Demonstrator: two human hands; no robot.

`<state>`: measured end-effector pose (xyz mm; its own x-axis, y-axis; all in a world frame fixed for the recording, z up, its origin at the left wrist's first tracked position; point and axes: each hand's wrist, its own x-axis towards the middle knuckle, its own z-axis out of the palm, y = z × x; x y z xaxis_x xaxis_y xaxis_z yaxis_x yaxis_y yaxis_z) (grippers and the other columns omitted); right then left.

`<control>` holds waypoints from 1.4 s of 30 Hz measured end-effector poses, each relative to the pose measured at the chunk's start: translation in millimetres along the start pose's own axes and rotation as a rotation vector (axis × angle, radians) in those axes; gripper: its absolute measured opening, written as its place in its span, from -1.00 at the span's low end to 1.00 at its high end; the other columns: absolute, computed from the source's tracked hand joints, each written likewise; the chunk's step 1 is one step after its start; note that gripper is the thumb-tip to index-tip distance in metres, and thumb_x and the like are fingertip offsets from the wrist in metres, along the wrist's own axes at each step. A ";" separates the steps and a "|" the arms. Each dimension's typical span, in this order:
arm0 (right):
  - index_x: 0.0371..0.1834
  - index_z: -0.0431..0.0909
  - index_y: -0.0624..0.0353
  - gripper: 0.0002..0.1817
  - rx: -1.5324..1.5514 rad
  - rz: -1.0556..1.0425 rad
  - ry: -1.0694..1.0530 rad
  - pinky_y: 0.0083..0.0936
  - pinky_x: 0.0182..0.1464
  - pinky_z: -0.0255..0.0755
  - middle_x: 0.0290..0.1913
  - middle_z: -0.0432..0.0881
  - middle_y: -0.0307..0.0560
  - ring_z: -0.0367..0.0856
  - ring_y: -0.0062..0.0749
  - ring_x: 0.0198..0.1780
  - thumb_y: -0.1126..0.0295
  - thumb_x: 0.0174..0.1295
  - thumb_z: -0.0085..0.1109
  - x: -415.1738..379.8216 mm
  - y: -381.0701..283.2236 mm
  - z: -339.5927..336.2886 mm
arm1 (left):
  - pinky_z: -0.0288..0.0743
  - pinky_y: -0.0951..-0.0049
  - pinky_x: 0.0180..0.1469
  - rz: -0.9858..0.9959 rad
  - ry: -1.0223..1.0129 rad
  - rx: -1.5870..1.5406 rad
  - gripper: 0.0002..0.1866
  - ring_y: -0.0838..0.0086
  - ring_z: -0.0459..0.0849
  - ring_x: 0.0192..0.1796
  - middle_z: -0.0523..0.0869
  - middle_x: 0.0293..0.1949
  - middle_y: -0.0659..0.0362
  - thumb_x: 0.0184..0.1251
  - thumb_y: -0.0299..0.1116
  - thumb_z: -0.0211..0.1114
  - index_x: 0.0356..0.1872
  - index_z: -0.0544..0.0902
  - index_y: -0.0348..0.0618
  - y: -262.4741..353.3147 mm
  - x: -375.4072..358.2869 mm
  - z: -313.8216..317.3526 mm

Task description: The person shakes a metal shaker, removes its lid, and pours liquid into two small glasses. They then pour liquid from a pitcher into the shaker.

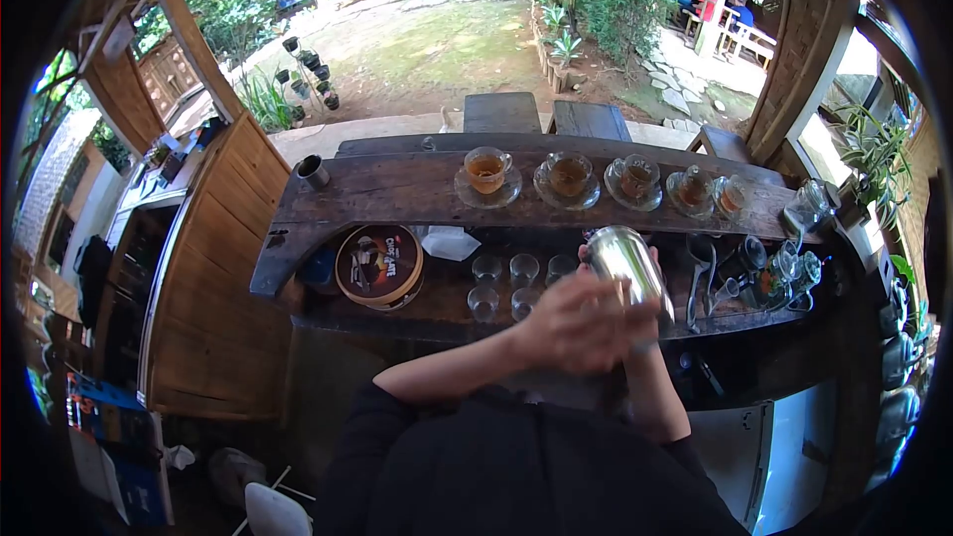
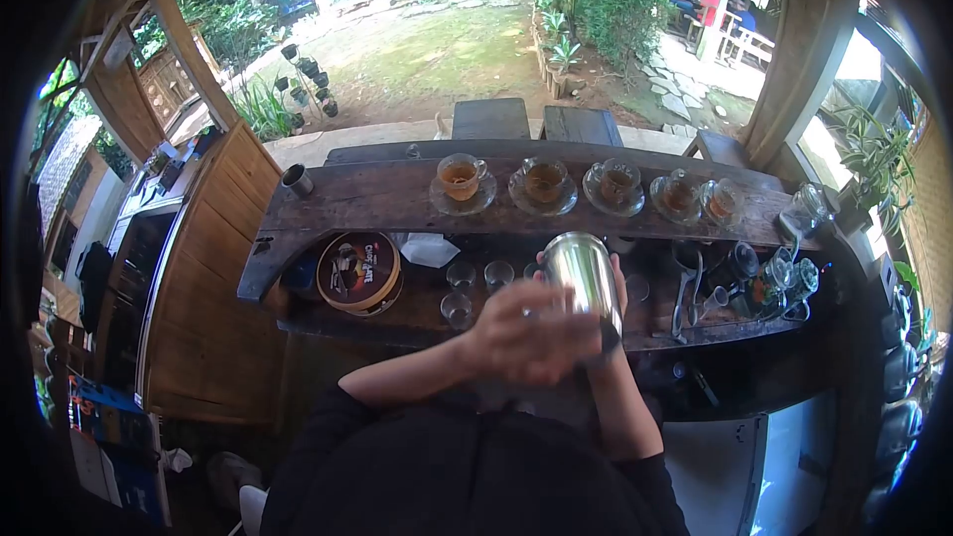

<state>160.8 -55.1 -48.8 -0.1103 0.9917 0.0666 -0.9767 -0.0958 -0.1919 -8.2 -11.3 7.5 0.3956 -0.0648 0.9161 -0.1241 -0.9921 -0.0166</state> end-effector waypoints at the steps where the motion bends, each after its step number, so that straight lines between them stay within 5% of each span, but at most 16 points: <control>1: 0.37 0.27 0.32 -0.16 -0.019 -0.046 0.046 -0.04 0.21 0.48 0.23 0.46 0.29 0.52 0.07 0.21 -0.28 0.38 -0.20 -2.4 0.1 3.9 | 0.53 0.24 0.15 -0.097 0.006 -0.061 -0.72 0.23 0.60 0.22 0.62 0.22 0.30 0.30 -0.24 0.29 0.02 0.73 0.26 -2.9 1.8 -2.8; 2: 0.36 0.29 0.32 -0.18 -0.044 -0.088 0.083 -0.07 0.24 0.46 0.23 0.47 0.29 0.52 0.05 0.20 -0.26 0.38 -0.20 -1.0 -1.6 10.6 | 0.54 0.25 0.13 -0.189 0.017 -0.115 -0.72 0.23 0.61 0.21 0.63 0.21 0.30 0.27 -0.25 0.33 0.01 0.73 0.29 -6.5 5.5 -5.4; 3: 0.38 0.26 0.32 -0.14 -0.137 -0.114 0.125 -0.04 0.22 0.48 0.25 0.45 0.29 0.52 0.07 0.19 -0.29 0.36 -0.21 -5.6 -2.0 19.3 | 0.55 0.26 0.12 -0.035 0.090 -0.070 -0.70 0.24 0.61 0.21 0.63 0.21 0.31 0.23 -0.25 0.37 -0.01 0.74 0.31 -5.9 8.1 -4.3; 7: 0.49 -0.04 0.32 0.08 0.003 -0.107 -0.300 0.14 0.09 0.59 0.28 0.33 0.31 0.50 0.25 0.18 -0.26 0.17 0.22 -14.1 9.2 57.0 | 0.56 0.29 0.13 0.223 0.194 -0.039 -0.69 0.27 0.59 0.23 0.64 0.19 0.38 0.20 -0.32 0.39 -0.03 0.73 0.33 30.3 13.4 -8.9; 8: 0.47 0.01 0.33 0.05 -0.007 -0.016 -0.315 0.12 0.09 0.59 0.28 0.34 0.32 0.51 0.22 0.17 -0.32 0.21 0.10 -13.6 1.8 47.7 | 0.56 0.29 0.14 0.289 0.162 -0.035 -0.69 0.28 0.58 0.24 0.65 0.18 0.39 0.23 -0.34 0.37 -0.01 0.73 0.32 33.2 13.4 -9.8; 12: 0.40 0.22 0.32 -0.11 -0.011 -0.108 0.191 -0.06 0.09 0.61 0.29 0.39 0.33 0.54 0.13 0.17 -0.30 0.33 -0.13 -6.2 6.4 10.9 | 0.56 0.26 0.15 -0.079 -0.002 -0.052 -0.64 0.29 0.58 0.24 0.59 0.26 0.34 0.27 -0.33 0.25 0.08 0.70 0.24 2.3 -0.6 -2.1; 14: 0.41 0.18 0.35 -0.07 -0.242 -0.092 -0.025 -0.04 0.06 0.62 0.28 0.38 0.33 0.51 0.12 0.19 -0.33 0.31 -0.13 -12.5 -0.1 35.5 | 0.54 0.25 0.18 -0.003 0.059 -0.022 -0.65 0.29 0.59 0.23 0.59 0.26 0.34 0.26 -0.30 0.28 0.08 0.70 0.25 8.4 7.3 -6.5; 18: 0.47 -0.05 0.39 0.09 -0.058 -0.073 -0.384 0.12 0.07 0.62 0.33 0.25 0.33 0.49 0.18 0.18 -0.32 0.21 0.10 -15.3 4.3 47.5 | 0.50 0.25 0.22 0.308 0.216 -0.057 -0.69 0.32 0.57 0.26 0.59 0.26 0.33 0.31 -0.31 0.27 0.05 0.71 0.28 34.6 18.3 -16.0; 19: 0.46 -0.04 0.40 0.09 0.050 0.158 -0.418 0.13 0.11 0.60 0.35 0.22 0.34 0.46 0.18 0.20 -0.35 0.22 0.07 -17.2 -2.3 40.3 | 0.49 0.25 0.23 0.243 0.106 -0.045 -0.68 0.31 0.56 0.27 0.59 0.27 0.33 0.31 -0.32 0.26 0.06 0.71 0.28 32.2 12.8 -15.2; 23: 0.39 0.20 0.41 -0.06 -0.127 -0.117 0.282 -0.10 0.05 0.60 0.19 0.48 0.29 0.55 0.07 0.15 -0.31 0.31 -0.14 -9.4 4.1 1.3 | 0.58 0.28 0.13 -0.049 0.007 -0.010 -0.64 0.26 0.58 0.26 0.58 0.28 0.32 0.27 -0.35 0.26 0.08 0.71 0.25 6.9 -4.2 -5.4; 30: 0.44 0.08 0.40 0.02 -0.190 -0.076 -0.293 -0.03 0.05 0.64 0.33 0.30 0.39 0.55 0.11 0.16 -0.38 0.28 -0.14 -15.7 -4.7 30.2 | 0.59 0.33 0.13 0.220 0.086 -0.022 -0.68 0.28 0.59 0.27 0.59 0.25 0.36 0.29 -0.35 0.26 0.04 0.73 0.29 29.0 8.7 -16.4; 32: 0.37 0.26 0.30 -0.22 -0.291 0.004 0.088 -0.09 0.06 0.60 0.16 0.52 0.31 0.62 0.04 0.08 -0.21 0.40 -0.14 -11.5 -5.0 1.0 | 0.58 0.30 0.17 0.093 0.033 0.099 -0.70 0.20 0.58 0.27 0.58 0.26 0.22 0.29 -0.28 0.28 0.03 0.74 0.22 14.8 -8.5 -3.6; 34: 0.34 0.33 0.21 -0.30 -0.382 -0.283 0.234 -0.14 0.17 0.51 0.15 0.57 0.17 0.61 -0.05 0.11 -0.16 0.41 -0.12 -11.4 -4.3 -14.4 | 0.58 0.21 0.16 -0.170 0.026 -0.133 -0.68 0.12 0.55 0.30 0.55 0.29 0.06 0.28 -0.25 0.29 0.06 0.73 0.15 -3.7 -24.4 -2.2; 36: 0.28 0.41 0.19 -0.44 -0.446 -0.531 0.229 -0.22 0.25 0.44 0.14 0.60 0.01 0.58 -0.15 0.16 -0.04 0.47 -0.13 -13.5 -10.2 23.2 | 0.51 0.14 0.23 -0.130 0.080 -0.140 -0.61 -0.01 0.49 0.35 0.46 0.35 -0.10 0.30 -0.26 0.25 0.14 0.68 -0.01 -6.6 -28.0 -2.5; 40: 0.59 -0.26 -0.23 -0.14 -0.834 -1.131 0.279 -0.09 0.29 0.40 0.35 0.36 0.01 0.46 -0.12 0.29 0.10 0.37 0.10 -22.1 -15.3 75.7 | 0.31 0.11 0.35 -0.393 0.229 -0.362 -0.44 -0.14 0.30 0.45 0.23 0.47 -0.25 0.39 -0.22 0.15 0.36 0.44 -0.27 9.4 -29.6 -2.0; 42: 0.57 -0.23 0.00 -0.14 -0.949 -1.171 0.170 -0.02 0.36 0.30 0.44 0.20 0.01 0.35 -0.10 0.36 0.08 0.40 0.11 -28.6 -24.8 49.0 | 0.16 0.12 0.44 -0.665 0.347 -0.734 -0.35 0.06 0.29 0.49 0.24 0.48 -0.15 0.48 -0.06 0.05 0.44 0.31 -0.29 14.5 -32.7 -0.2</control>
<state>179.1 -85.2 2.0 0.7076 0.4712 0.5266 -0.0122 0.7532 -0.6577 -23.1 -23.5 -22.6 0.3178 0.6189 0.7183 -0.5448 -0.5009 0.6725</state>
